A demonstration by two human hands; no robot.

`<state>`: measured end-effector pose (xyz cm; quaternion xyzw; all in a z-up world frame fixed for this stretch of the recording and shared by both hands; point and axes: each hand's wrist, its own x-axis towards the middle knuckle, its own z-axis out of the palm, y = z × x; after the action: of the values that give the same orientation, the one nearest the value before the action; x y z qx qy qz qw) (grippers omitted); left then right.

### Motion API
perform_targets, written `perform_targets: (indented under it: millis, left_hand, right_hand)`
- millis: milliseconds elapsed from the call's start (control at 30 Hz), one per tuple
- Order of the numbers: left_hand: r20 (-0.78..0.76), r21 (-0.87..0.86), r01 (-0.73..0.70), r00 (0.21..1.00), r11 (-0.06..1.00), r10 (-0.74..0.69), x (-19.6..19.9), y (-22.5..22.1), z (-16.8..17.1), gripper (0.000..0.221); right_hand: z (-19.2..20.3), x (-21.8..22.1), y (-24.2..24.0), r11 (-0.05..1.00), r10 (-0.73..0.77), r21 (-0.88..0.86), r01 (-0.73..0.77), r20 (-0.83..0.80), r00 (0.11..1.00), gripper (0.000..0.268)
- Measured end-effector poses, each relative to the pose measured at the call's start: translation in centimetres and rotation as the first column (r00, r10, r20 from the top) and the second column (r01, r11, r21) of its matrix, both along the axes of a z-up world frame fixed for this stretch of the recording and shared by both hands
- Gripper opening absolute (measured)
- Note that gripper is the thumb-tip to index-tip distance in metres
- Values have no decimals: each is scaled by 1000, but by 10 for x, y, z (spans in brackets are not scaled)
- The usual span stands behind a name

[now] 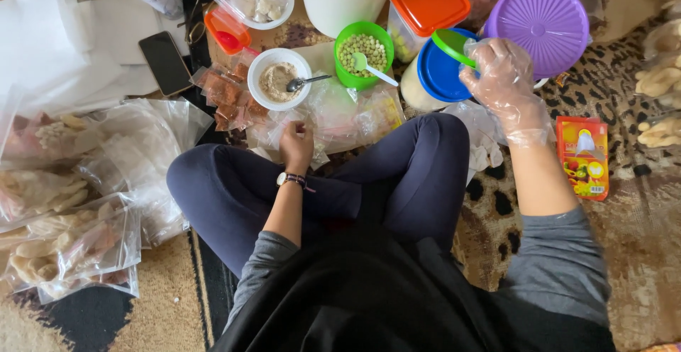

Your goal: Packing light-colored powder and green beans into small plastic bags using a spoon while sitting on the floor.

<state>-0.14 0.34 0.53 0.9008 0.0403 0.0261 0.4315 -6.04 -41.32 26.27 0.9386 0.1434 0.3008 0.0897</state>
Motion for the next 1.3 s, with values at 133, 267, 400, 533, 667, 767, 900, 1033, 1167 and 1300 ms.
perform_targets:
  millis: [133,267,400,533,667,767,900,1033,1167,1300]
  left_hand:
    - [-246,-70,-103,966,992,83,-4,-1,35,24]
    - [-138,-129,-200,974,971,182,-3,0,29,19]
    - [-203,-192,-252,956,948,213,-5,0,38,18]
    - [-143,-149,-172,978,974,151,-2,-4,16,17]
    - [-87,-110,-76,994,991,66,2,-12,6,20]
    - [-86,-103,-55,995,993,46,6,-17,-10,18]
    - [-83,-122,-49,996,991,39,5,-22,0,17]
    - [-1,-109,-22,1000,994,22,5,-25,-2,17]
    - [-14,-147,-5,1000,989,3,5,-27,7,18]
    - [-19,-129,11,1000,992,-14,6,-26,8,17]
  right_hand:
    - [17,6,41,990,142,-16,-141,108,984,21]
    - [-9,40,86,974,207,-132,-184,188,960,20]
    - [-65,83,108,973,208,-121,-196,91,974,35]
    - [-126,121,113,969,226,-109,-221,37,973,35]
    - [-170,139,115,988,114,-85,-126,-127,985,34]
    - [-150,133,130,999,-13,-39,-5,-442,897,31]
    - [-118,118,150,997,61,-5,-72,-477,877,39]
    - [-103,121,160,998,-67,-35,58,-619,783,44]
    - [-93,130,171,979,-193,-84,188,-686,701,56]
    - [-59,116,183,974,-204,-75,215,-704,681,70]
